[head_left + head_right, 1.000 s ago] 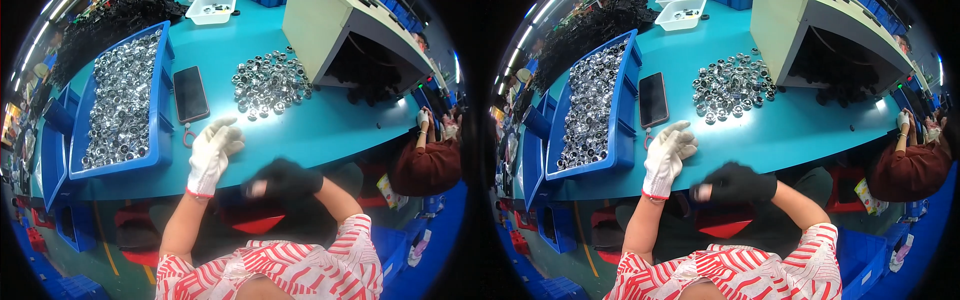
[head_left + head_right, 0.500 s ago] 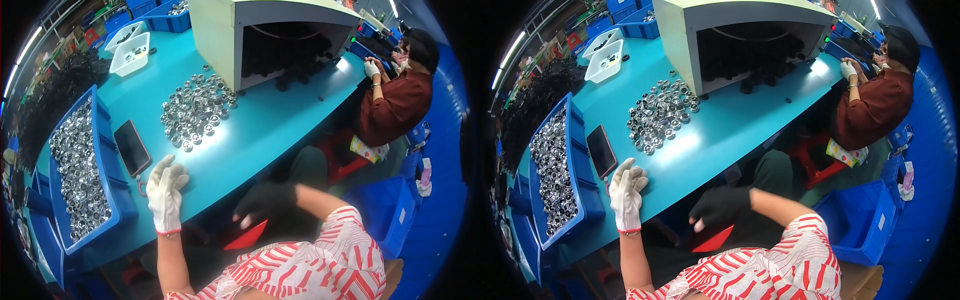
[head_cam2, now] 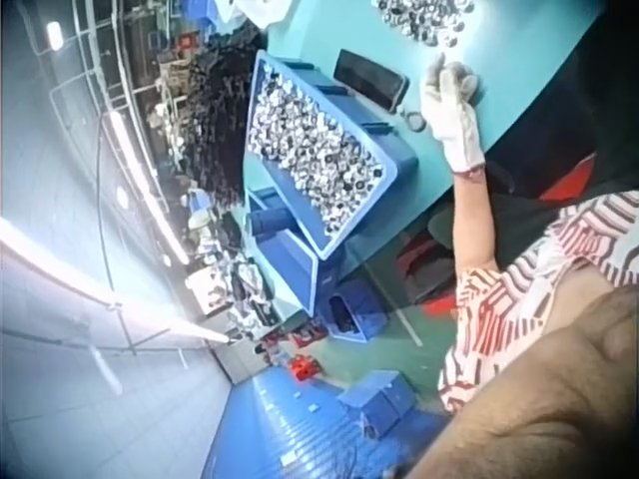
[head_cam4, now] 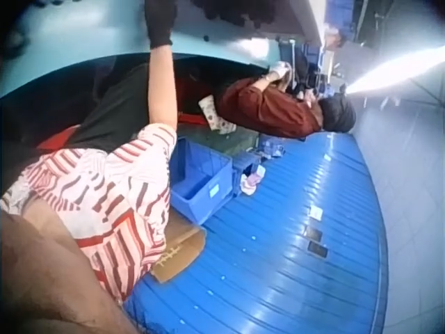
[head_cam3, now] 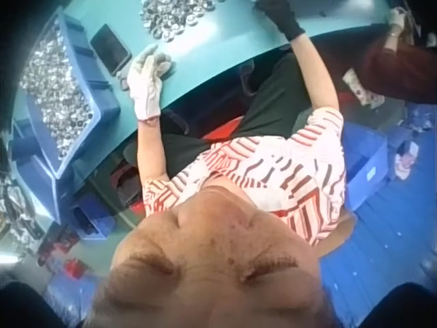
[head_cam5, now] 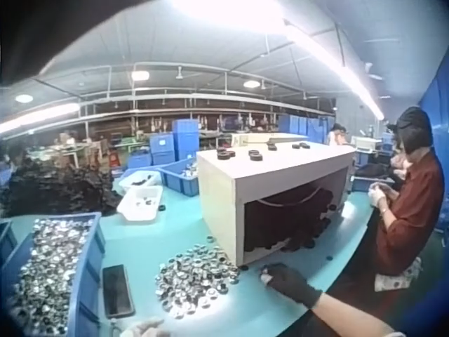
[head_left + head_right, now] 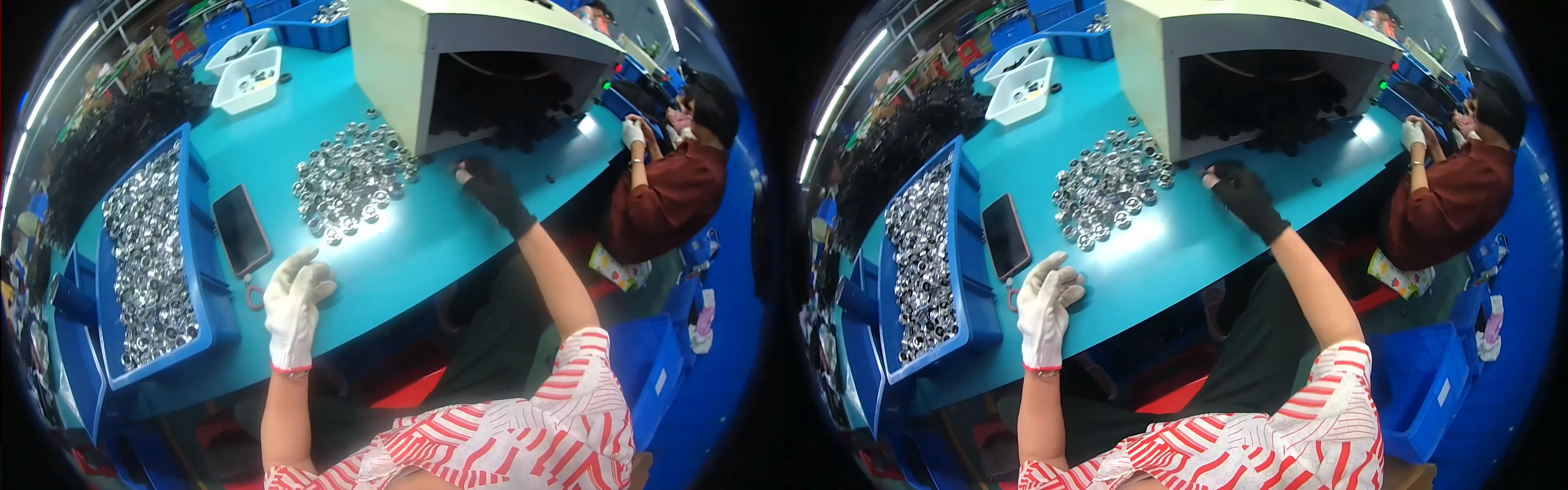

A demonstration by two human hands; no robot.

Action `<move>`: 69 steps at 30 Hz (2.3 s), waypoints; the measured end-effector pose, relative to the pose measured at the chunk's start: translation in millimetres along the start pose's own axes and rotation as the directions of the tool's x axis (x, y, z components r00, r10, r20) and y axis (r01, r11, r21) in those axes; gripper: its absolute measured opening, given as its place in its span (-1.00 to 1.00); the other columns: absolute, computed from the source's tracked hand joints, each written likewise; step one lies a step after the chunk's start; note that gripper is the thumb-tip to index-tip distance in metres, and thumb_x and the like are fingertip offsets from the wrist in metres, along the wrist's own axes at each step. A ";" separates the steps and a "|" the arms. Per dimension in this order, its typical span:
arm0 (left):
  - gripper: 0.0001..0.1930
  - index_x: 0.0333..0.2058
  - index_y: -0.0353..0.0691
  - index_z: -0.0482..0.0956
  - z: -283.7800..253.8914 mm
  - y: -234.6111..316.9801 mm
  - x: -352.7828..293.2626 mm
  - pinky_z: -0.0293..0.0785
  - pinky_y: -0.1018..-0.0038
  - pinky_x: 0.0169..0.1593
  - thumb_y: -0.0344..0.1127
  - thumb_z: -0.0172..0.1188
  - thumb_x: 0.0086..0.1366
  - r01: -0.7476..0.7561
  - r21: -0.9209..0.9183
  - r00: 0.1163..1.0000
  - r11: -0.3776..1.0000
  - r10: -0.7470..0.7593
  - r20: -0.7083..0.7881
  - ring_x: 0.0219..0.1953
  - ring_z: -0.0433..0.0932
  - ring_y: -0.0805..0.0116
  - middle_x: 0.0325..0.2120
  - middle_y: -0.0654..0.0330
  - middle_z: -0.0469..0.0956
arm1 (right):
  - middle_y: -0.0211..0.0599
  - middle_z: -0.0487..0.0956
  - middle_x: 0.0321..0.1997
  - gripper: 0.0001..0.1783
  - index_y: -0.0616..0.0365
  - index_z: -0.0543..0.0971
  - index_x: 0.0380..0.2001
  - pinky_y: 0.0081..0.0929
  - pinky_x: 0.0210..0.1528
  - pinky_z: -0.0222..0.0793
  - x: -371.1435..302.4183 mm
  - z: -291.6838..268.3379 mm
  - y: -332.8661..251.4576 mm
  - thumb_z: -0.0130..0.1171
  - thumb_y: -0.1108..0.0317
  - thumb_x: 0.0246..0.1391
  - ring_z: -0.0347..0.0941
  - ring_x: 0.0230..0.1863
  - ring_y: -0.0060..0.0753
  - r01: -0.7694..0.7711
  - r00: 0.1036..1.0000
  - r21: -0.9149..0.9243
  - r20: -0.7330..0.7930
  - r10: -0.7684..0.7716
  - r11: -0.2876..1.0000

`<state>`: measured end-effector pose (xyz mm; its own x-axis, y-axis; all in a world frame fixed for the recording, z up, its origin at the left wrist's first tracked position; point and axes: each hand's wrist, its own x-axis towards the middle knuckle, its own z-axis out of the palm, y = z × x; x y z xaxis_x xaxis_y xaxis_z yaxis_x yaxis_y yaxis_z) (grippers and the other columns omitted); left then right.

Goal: The recorder is assembling small metal components into black plastic bases at a factory workstation.

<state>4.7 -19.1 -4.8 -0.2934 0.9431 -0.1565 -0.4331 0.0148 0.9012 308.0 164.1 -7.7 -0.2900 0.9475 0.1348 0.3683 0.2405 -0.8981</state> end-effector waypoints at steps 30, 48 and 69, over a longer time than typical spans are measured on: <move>-0.65 0.00 -0.52 0.30 -14.8 7.6 -22.2 0.52 0.65 -0.40 -0.45 0.03 0.29 0.037 0.063 0.997 0.997 -0.032 -0.065 -0.36 0.61 0.34 -0.26 -0.04 0.55 | -0.30 0.50 -0.15 -0.40 0.14 0.36 0.02 -0.53 -0.20 0.41 -61.1 167.2 -77.0 0.32 0.55 -0.15 0.46 -0.17 -0.48 0.343 0.867 0.271 0.277 -0.414 0.899; -0.62 0.01 -0.47 0.32 -16.5 8.6 -22.5 0.58 0.53 -0.23 -0.45 0.09 0.25 0.104 0.011 0.995 0.995 -0.104 -0.002 -0.25 0.57 0.36 -0.20 0.06 0.49 | -0.33 0.58 -0.25 -0.53 0.01 0.50 -0.17 -0.45 -0.31 0.46 -66.5 167.4 -84.4 0.41 0.26 -0.21 0.57 -0.32 -0.31 0.510 0.806 0.079 0.304 -0.508 0.856; -0.73 -0.04 -0.30 0.40 -30.3 8.4 -17.8 0.57 0.36 -0.17 -0.44 0.05 0.28 0.164 -0.370 0.984 0.915 -0.177 -0.001 -0.20 0.58 0.26 -0.16 0.10 0.53 | -0.34 0.52 -0.22 -0.73 -0.04 0.52 -0.24 -0.33 -0.31 0.43 -33.4 144.5 -59.2 0.23 0.35 -0.09 0.51 -0.27 -0.22 0.536 0.842 -0.491 0.247 -0.480 0.687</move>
<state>-19.6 -45.8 -6.7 -0.2128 0.9253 -0.3139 -0.7593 0.0456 0.6492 168.2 87.7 -19.5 -0.6389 0.6303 0.4411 0.5315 0.7762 -0.3392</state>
